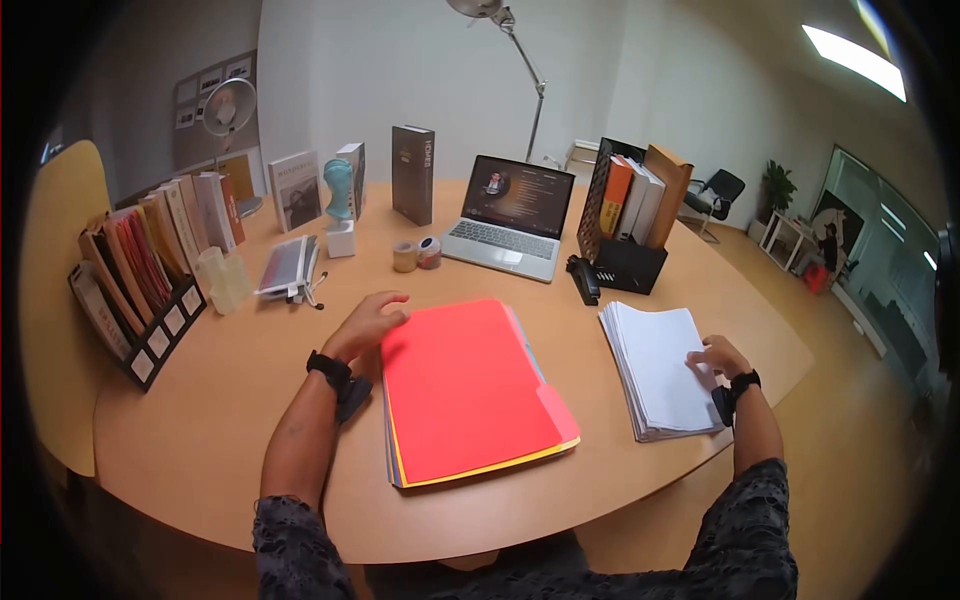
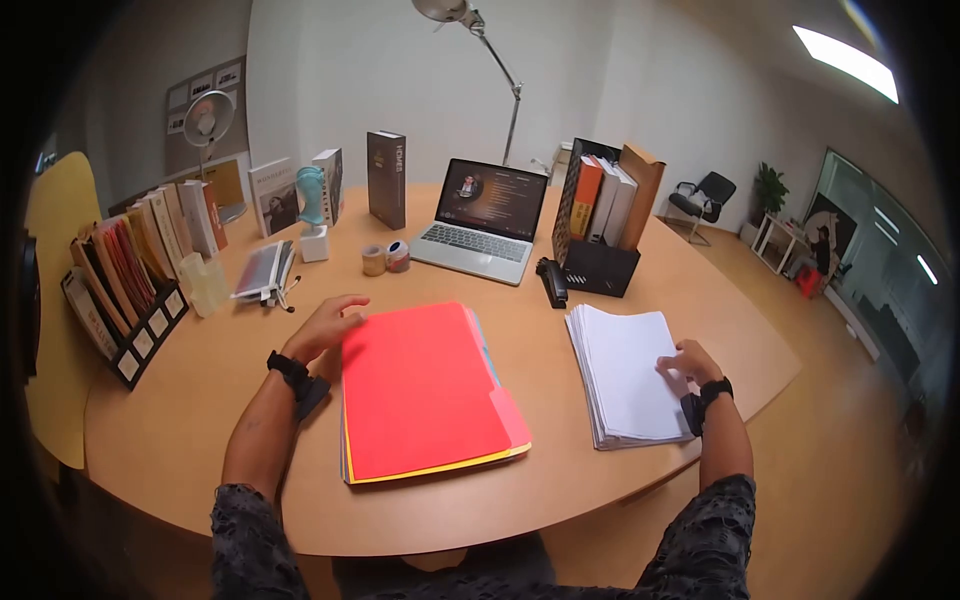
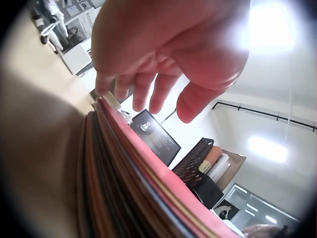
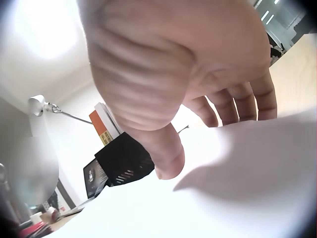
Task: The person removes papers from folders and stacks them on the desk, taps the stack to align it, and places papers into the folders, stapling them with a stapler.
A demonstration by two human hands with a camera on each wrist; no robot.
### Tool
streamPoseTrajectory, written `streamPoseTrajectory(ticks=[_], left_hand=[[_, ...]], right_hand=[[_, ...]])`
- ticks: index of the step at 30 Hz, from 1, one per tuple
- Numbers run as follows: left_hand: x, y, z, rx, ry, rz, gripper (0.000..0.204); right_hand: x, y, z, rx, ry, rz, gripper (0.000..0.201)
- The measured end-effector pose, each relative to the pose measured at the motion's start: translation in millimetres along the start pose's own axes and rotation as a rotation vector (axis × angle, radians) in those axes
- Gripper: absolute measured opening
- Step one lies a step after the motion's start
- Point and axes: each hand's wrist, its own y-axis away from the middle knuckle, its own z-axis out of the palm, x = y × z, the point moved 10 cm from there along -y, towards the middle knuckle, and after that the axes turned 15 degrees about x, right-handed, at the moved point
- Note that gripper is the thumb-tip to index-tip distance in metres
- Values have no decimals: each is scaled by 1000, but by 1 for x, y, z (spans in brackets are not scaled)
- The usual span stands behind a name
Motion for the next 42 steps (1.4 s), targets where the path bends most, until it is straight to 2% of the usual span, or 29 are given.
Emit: streamPoseTrajectory(ticks=[3, 6, 8, 9, 10, 12, 14, 16, 20, 23, 28, 32, 34, 35, 37, 40, 42], left_hand=[[-17, -9, 15, -62, 57, -21, 52], [-21, -11, 24, -89, -10, -38, 51], [-24, -13, 30, -118, -8, -51, 52], [-25, -13, 36, -145, 0, -54, 53], [-29, -13, 39, -166, -7, -57, 53], [-32, -22, 42, -155, -102, 40, 53], [-31, -25, 45, -180, -184, 68, 52], [-30, -22, 46, -170, -53, 23, 53], [-17, -18, 50, -178, -113, 94, 54], [-24, -18, 51, -198, -75, 6, 58], [-13, -16, 51, -174, -143, 123, 70], [-7, -13, 49, -179, -137, 48, 70], [-6, -13, 49, -186, -183, 152, 69], [-8, -16, 45, -160, -205, 137, 69], [-6, -14, 51, -230, -259, 197, 68], [-8, -12, 43, -119, -219, 159, 68], [-10, -12, 45, -148, -246, 166, 69]], right_hand=[[5, 0, 0, -55, -76, 53, 59], [16, -12, 10, -107, -122, 104, 58], [8, -14, 15, -166, -100, 36, 56], [4, -17, 15, -172, -80, -11, 48], [6, -23, 19, -177, -82, 11, 48], [10, -30, 23, -203, -18, -60, 39], [2, -23, 16, -138, -32, -102, 32], [13, -31, 23, -165, -94, -70, 35], [17, -26, 19, -145, -177, 0, 42], [15, -28, 22, -127, -183, -8, 47], [15, -26, 25, -145, -97, -4, 52], [27, -38, 33, -102, -217, -59, 51], [20, -35, 33, -146, -205, -69, 55], [17, -34, 33, -153, -199, -75, 55], [15, -35, 34, -166, -219, -95, 54], [10, -28, 34, -176, -226, -58, 54], [10, -26, 29, -183, -218, -33, 54]])
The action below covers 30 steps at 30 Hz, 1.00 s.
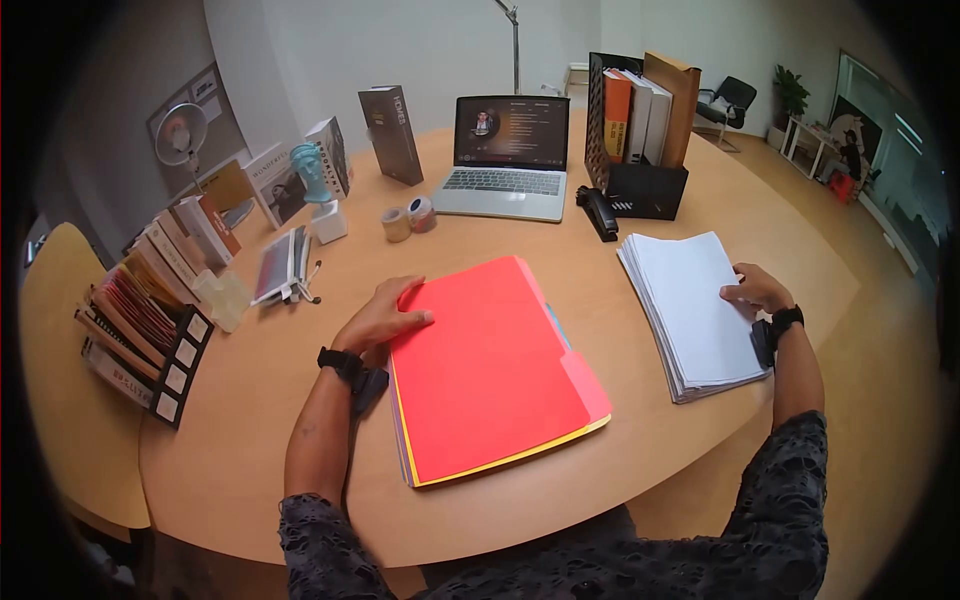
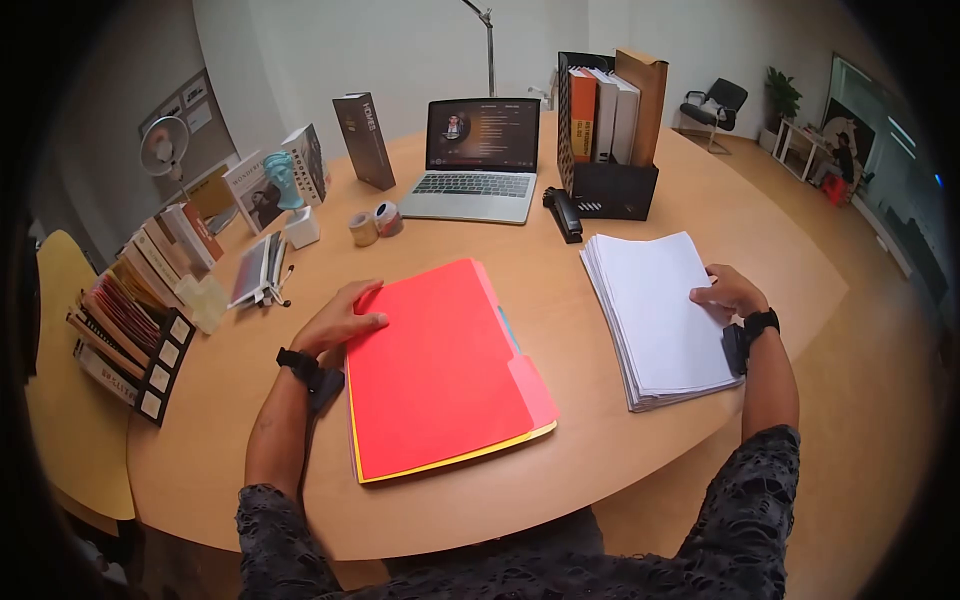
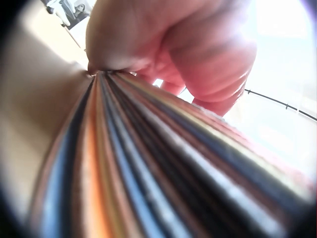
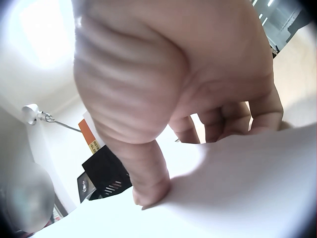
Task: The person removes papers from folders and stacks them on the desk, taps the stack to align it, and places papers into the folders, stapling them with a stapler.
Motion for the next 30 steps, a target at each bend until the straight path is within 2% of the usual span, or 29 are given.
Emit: streamPoseTrajectory(ticks=[3, 7, 10, 15, 20, 22, 28, 30], left_hand=[[3, 1, 3, -55, -52, 32, 72], [12, 3, 8, -134, -113, 104, 75], [11, 9, 10, -129, -253, 111, 73], [15, 16, 6, -117, -330, 132, 70], [43, 21, 5, -114, -363, 195, 65], [42, 22, 12, -163, -373, 140, 68], [42, 25, 26, -151, -290, 198, 89], [42, 26, 26, -158, -276, 169, 92]], right_hand=[[2, 1, 3, -41, 18, 30, 53], [7, -3, 1, 13, 77, 47, 51], [9, -3, 1, 33, 48, 27, 51], [19, -12, 3, 46, 8, 44, 52], [12, -8, 4, 42, -8, 31, 53], [11, -7, 1, 45, -7, 18, 52], [3, 1, 0, 64, 33, 0, 50], [3, 0, 0, 85, -9, -14, 50]])
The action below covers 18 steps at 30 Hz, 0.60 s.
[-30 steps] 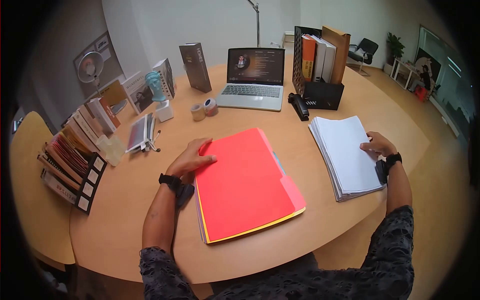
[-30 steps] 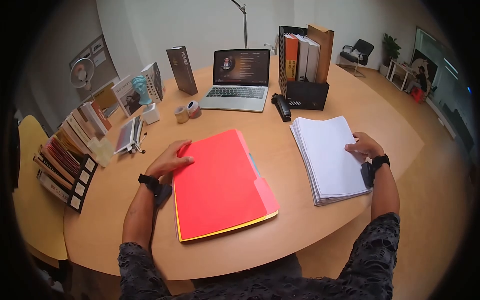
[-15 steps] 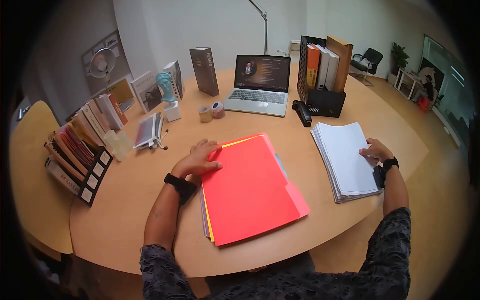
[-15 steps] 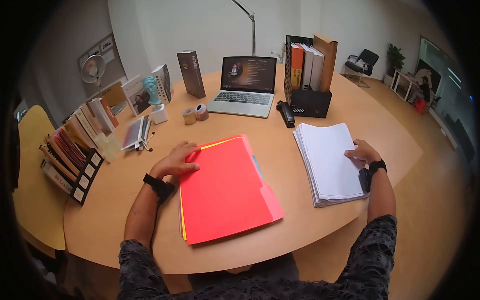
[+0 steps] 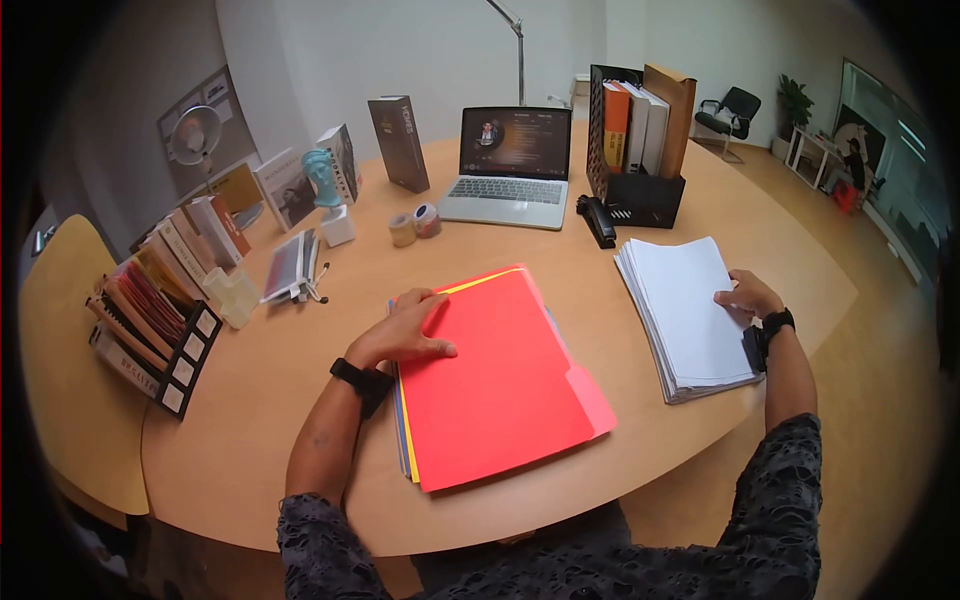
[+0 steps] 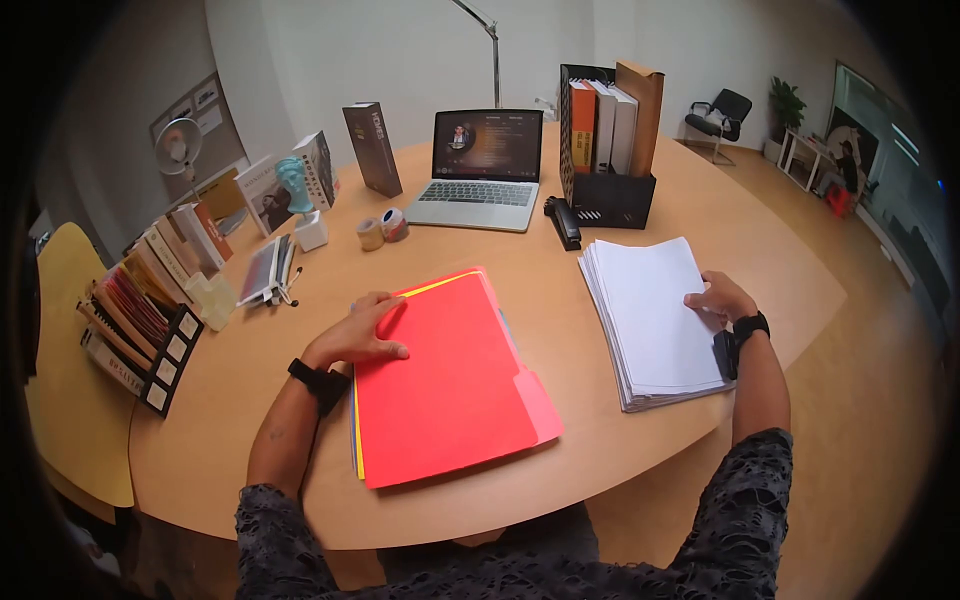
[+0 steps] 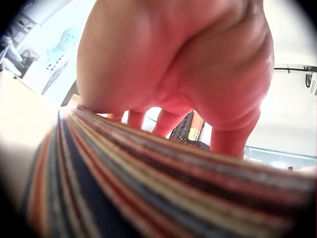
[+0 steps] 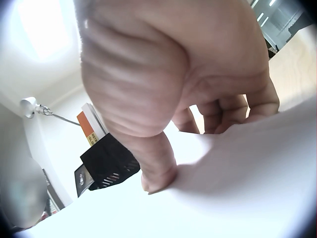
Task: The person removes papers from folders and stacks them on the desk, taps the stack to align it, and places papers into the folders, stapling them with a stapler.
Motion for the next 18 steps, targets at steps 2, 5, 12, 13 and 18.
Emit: streamPoseTrajectory(ticks=[2, 5, 12, 13, 18], left_hand=[[-3, 0, 2, -11, 16, -29, 95], [-9, -3, 1, 8, -5, -21, 98], [-21, -5, -4, 39, 39, -159, 93], [-21, -5, -4, 31, 33, -174, 89], [-31, -12, -2, 37, 56, -205, 79]], right_hand=[[4, -2, 2, -10, -11, 3, 50], [2, -1, 2, -16, -6, 5, 51], [8, -7, 3, -29, 27, 27, 57], [5, -4, 3, -31, 29, 26, 57], [2, -5, 3, -41, 68, -6, 50]])
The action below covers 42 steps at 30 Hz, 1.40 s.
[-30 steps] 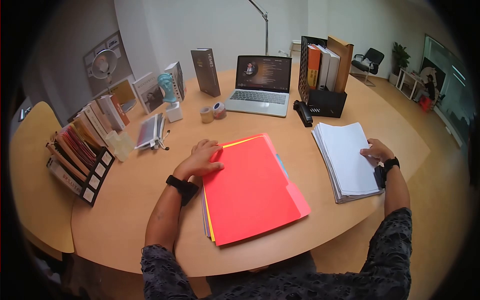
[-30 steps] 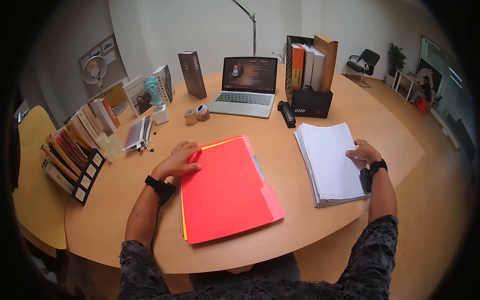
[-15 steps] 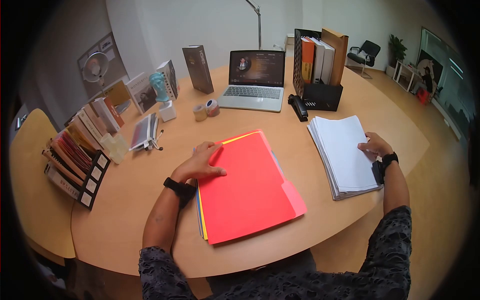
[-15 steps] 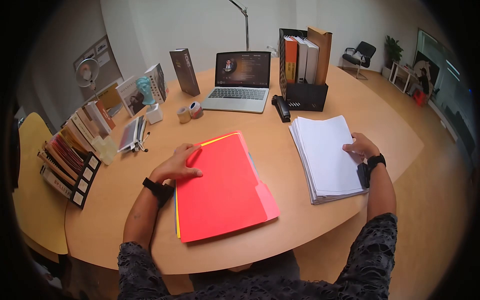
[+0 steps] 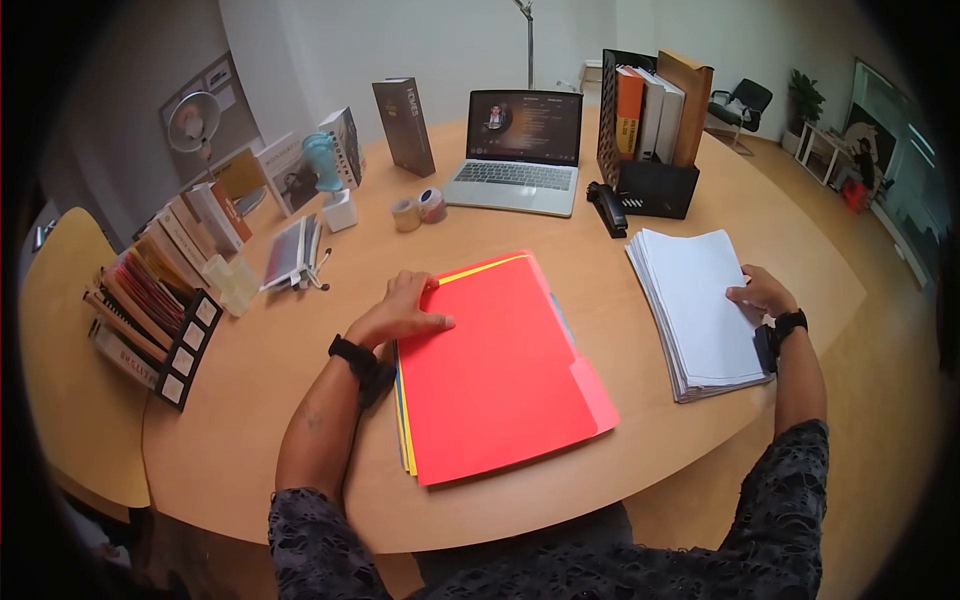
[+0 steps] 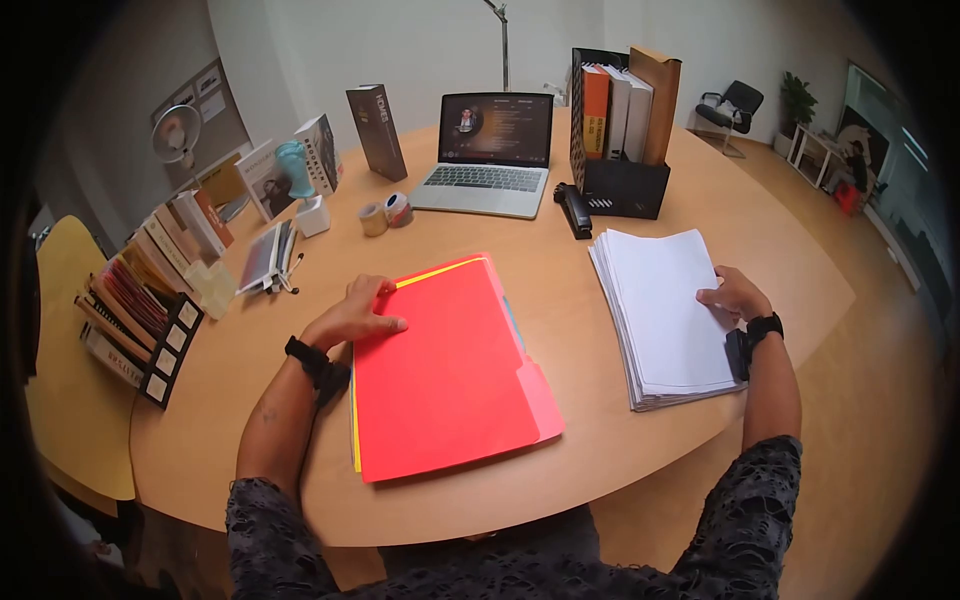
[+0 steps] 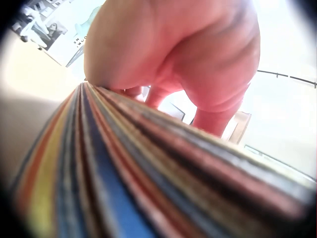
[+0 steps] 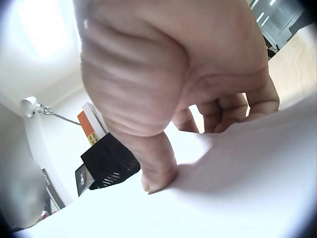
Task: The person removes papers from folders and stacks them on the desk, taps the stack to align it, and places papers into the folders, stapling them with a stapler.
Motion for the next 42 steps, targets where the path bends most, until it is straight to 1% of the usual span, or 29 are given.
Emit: streamPoseTrajectory(ticks=[1, 3, 4, 5, 6, 7, 8, 10, 12, 14, 15, 16, 17, 18, 20, 22, 23, 24, 25, 26, 28, 31, 33, 36, 37, 38, 40, 41, 42], left_hand=[[-2, 0, 1, -2, 9, -18, 77], [-2, 0, -1, 12, 16, -34, 74], [-2, -1, -1, 26, 30, -39, 71], [-3, 1, 2, 16, 27, -37, 71], [-4, 0, -1, 52, 25, -17, 70], [-3, -2, -4, 89, 25, 6, 69], [-6, -2, -1, 78, 27, 14, 69], [-5, 0, -11, 194, 42, 87, 66], [3, 8, -19, 207, 40, 75, 65], [-4, 17, -31, 284, 146, 47, 63], [-2, 22, -33, 278, 146, 52, 63], [-2, 27, -32, 219, 145, 15, 63], [-3, 32, -29, 163, 146, -20, 62], [-2, 35, -31, 167, 149, -12, 62], [1, 44, -18, 31, -27, 53, 62], [1, 47, -19, 52, 17, 40, 63], [0, 47, -18, 49, 45, 39, 64], [0, 49, -17, 42, 71, 38, 65], [0, 49, -17, 42, 72, 40, 65], [0, 49, -16, 43, 55, 54, 65], [3, 50, -15, 41, 43, 66, 64], [5, 51, -15, 33, -10, 66, 64], [3, 51, -14, 32, -61, 91, 64], [1, 51, -12, 33, -64, 120, 64], [0, 51, -12, 33, -63, 117, 64], [1, 51, -12, 42, -44, 111, 64], [3, 52, -12, 49, -27, 103, 64], [4, 52, -14, 55, -33, 112, 64], [5, 53, -16, 64, -41, 118, 64]], right_hand=[[4, -2, 2, -9, -1, 0, 50], [9, -8, 5, -9, -66, -9, 57], [4, -5, 3, -13, -71, -3, 57], [-3, 3, -1, -20, -20, 26, 57], [-7, 9, -5, -24, 34, 59, 57], [-9, 9, -11, 10, 19, 79, 60], [0, 0, -11, 14, 19, 92, 60], [-13, -24, -43, 403, 208, -221, 62], [-58, -10, -49, 432, 32, -325, 64], [-120, 37, -37, 201, -346, -290, 60], [-140, 52, -23, 101, -502, -255, 56], [-159, 65, -10, 2, -657, -222, 52], [-176, 84, 13, -172, -838, -158, 48], [-191, 107, 36, -348, -1014, -95, 43], [-210, 160, 89, -645, -1027, -7, 44], [-221, 201, 117, -736, -934, -1, 52], [-225, 208, 123, -733, -928, -5, 52], [-222, 213, 129, -709, -871, 18, 56], [-219, 215, 134, -685, -817, 44, 61], [-219, 215, 137, -684, -817, 45, 61], [-215, 215, 142, -648, -720, 7, 76], [-221, 220, 139, -632, -723, 13, 80], [-221, 222, 142, -617, -734, 18, 79], [-218, 225, 141, -572, -746, 11, 78], [-218, 225, 139, -538, -745, 1, 77], [-218, 226, 139, -541, -744, 2, 77], [-217, 226, 134, -497, -859, 55, 74], [-221, 227, 132, -502, -859, 54, 74], [-224, 229, 131, -506, -903, 91, 73]])
